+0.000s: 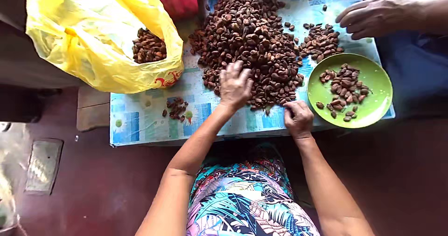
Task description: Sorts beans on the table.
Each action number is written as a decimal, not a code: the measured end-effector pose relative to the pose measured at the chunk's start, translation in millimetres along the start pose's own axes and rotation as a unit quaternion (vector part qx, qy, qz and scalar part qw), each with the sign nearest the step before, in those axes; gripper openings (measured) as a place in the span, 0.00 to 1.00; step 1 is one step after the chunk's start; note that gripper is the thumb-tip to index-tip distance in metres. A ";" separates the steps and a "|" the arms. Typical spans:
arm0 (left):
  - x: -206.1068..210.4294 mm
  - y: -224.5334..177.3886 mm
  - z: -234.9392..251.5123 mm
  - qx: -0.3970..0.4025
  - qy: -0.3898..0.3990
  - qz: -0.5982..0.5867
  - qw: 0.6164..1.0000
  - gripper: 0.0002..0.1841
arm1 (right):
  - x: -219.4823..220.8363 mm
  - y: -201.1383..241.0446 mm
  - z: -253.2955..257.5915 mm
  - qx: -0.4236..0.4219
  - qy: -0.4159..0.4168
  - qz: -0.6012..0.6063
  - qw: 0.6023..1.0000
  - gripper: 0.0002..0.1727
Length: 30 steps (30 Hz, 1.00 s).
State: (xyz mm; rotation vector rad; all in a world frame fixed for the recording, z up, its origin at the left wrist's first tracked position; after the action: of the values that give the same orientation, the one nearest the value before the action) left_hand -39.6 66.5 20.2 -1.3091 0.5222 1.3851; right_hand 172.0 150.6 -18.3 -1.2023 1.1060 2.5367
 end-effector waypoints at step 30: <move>-47.8 97.0 -98.5 -0.115 -0.030 -0.194 0.974 0.18 | -0.2 -0.9 -1.1 -0.009 -0.020 -0.026 0.999 0.13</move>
State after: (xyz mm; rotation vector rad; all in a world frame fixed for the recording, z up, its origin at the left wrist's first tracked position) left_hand -96.3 -66.9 0.2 -1.4580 0.0544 1.1749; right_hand 173.1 150.6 -19.1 -1.1620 1.0325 2.5252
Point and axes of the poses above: each hand's wrist, its own z-axis towards the middle knuckle, its own x-axis out of the palm, y = z × x, the point moved 8 cm from there along z, towards the middle knuckle, and after that the axes turned 6 degrees about x, right-handed, at the moved point
